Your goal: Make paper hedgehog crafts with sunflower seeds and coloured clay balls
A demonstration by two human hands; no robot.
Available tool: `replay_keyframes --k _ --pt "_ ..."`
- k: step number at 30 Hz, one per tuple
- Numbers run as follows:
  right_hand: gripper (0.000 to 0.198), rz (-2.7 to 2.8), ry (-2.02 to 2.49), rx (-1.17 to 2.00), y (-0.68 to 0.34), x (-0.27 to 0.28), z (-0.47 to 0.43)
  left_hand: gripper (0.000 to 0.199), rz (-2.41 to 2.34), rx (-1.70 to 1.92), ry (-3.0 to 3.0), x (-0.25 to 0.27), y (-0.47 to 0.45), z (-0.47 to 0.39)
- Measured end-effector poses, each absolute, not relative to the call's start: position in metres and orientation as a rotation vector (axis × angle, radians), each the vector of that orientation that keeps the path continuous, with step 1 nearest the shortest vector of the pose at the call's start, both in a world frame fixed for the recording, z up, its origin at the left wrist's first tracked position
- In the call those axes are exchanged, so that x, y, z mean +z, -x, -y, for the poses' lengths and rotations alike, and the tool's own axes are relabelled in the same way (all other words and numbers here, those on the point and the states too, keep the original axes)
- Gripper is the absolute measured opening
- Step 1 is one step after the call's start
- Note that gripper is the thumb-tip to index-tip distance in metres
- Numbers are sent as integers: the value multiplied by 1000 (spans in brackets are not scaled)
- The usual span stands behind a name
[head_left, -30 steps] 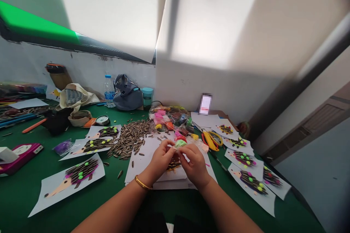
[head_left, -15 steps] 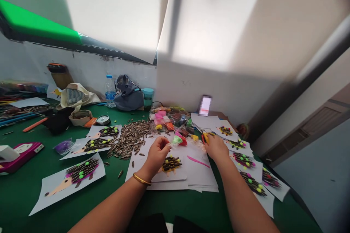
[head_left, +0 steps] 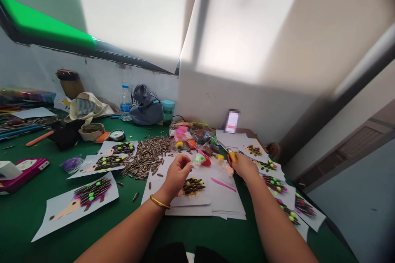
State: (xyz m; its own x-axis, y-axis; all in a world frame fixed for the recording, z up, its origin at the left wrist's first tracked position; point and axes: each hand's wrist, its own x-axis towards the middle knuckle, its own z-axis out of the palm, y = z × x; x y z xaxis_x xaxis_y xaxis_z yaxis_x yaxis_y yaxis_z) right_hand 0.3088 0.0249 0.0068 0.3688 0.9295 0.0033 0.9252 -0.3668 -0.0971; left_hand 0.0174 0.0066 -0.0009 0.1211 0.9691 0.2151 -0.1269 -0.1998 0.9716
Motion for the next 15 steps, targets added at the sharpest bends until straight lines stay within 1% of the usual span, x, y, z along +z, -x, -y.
replay_keyframes --k 7,10,13,15 --pt "38 1863 2417 120 -301 10 -31 13 -917 1328 -1343 -4 -16 -10" --pt "36 1834 2482 48 -309 7 -35 14 -929 1350 -1344 -5 -15 -11" --pt "42 1837 2541 9 -319 1 -41 16 -944 1385 -1344 -5 -16 -10" --pt "41 1845 2558 -4 -323 -3 -46 18 -948 1401 -1350 -5 -16 -10"
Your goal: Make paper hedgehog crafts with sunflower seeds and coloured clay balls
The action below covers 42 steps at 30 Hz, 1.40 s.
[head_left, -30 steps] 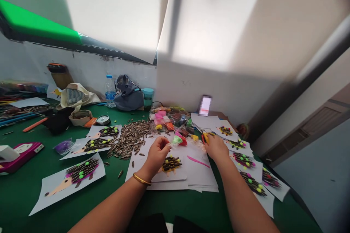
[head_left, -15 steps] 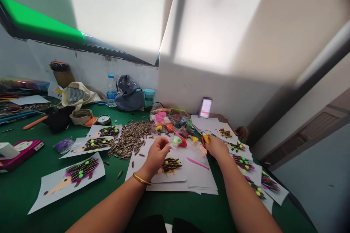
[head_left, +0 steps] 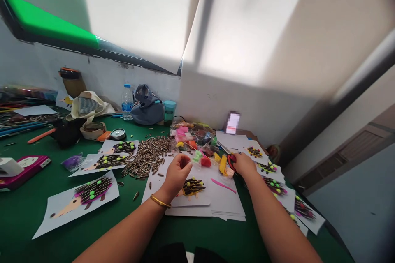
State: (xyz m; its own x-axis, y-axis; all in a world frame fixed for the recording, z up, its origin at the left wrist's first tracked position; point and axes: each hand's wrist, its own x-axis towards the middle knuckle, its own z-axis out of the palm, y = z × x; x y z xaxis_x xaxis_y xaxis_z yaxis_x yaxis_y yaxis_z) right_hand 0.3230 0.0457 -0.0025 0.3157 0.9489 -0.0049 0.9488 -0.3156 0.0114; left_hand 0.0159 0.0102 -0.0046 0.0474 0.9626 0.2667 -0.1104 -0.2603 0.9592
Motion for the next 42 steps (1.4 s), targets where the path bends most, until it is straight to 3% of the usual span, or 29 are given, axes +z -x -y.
replay_keyframes --k 7,17,19,21,24,27,30,33,42 --pt "32 -1810 -2586 30 -322 -2 -54 18 -970 1424 -1363 -7 -12 -12" --pt "49 -1936 -2944 -8 -311 15 -45 22 -914 1441 -1186 -6 -13 -15" --pt "58 -2117 -3130 -436 -304 21 -37 21 -886 1460 -1140 -8 -13 -17" --pt "63 -2307 -3108 -1320 -291 29 -23 23 -846 1464 -1075 -9 -12 -18" --pt "50 -2185 -2523 -2571 -262 38 11 31 -796 1464 -916 -6 -11 -18" --pt "36 -1840 -1925 -3170 -229 37 48 35 -775 1455 -734 0 -7 -20" --pt "41 -1482 -1454 -3483 -201 24 76 37 -765 1469 -596 3 -3 -23" --pt "42 -1326 -1226 -3537 -182 10 90 37 -740 1512 -552 2 -1 -27" --pt "40 -1083 -1191 -3611 -166 12 98 38 -720 1570 -665 0 -4 -24"
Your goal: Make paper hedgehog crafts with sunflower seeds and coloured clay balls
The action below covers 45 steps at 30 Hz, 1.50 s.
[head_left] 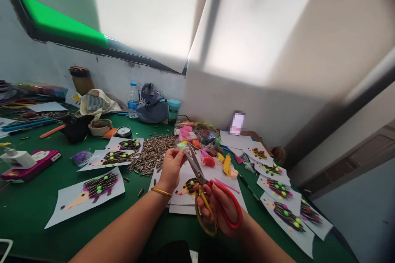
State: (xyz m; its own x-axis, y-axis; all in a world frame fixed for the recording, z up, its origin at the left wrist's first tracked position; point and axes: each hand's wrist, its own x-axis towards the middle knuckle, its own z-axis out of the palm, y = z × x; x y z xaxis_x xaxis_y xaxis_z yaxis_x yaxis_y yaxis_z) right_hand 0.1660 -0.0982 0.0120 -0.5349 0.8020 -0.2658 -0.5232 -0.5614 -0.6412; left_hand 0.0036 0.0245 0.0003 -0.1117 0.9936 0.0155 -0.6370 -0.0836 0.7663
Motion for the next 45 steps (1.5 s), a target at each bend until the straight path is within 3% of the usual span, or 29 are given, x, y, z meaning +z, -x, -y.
replay_keyframes --k 21,34,41,45 --pt "50 560 595 2150 -161 24 95 33 -817 1574 -1072 -11 -12 -20" --pt "46 582 527 2125 -177 17 89 34 -820 1528 -1101 -5 -7 -23" --pt "40 713 856 1690 -210 26 75 37 -875 1583 -1043 -9 3 -33" --pt "48 1200 1576 1013 -250 30 43 34 -795 1524 -1023 -5 -4 -26"
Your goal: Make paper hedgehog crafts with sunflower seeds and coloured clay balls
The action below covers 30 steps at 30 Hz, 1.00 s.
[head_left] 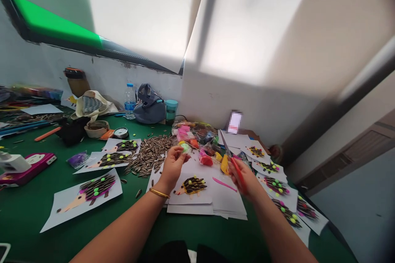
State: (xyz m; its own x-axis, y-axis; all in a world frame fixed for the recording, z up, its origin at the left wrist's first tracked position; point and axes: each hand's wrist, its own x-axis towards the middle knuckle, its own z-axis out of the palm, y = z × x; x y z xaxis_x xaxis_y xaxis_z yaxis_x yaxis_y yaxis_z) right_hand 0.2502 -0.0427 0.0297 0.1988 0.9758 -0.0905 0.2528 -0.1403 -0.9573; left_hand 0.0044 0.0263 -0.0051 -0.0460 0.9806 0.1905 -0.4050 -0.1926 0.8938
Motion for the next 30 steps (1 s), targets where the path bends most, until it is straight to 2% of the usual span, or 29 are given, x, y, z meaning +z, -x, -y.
replay_keyframes --k 3,4,8,15,18,19,23,25,30 --pt "55 1546 2147 339 -277 28 10 36 -773 1465 -1021 -4 -8 -21" --pt "55 1630 2285 229 -283 27 1 36 -775 1445 -1016 -5 -8 -20" --pt "40 1798 2521 63 -293 22 -28 32 -796 1388 -1046 -8 -7 -19" --pt "28 1820 2549 -12 -290 24 -35 20 -989 1559 -1394 -11 -4 -21" --pt "28 1836 2415 -108 -270 33 -19 20 -991 1559 -1471 -11 -5 -21" --pt "29 1879 2223 -76 -259 35 -12 19 -983 1552 -1504 -12 -6 -20" --pt "35 2078 1460 420 -208 31 16 15 -956 1537 -1702 -10 -11 -10" --pt "30 2036 1353 468 -189 22 22 12 -952 1505 -1847 -7 -13 -3" --pt "21 1902 1277 353 -183 4 21 7 -1090 1297 -2269 1 -13 12"
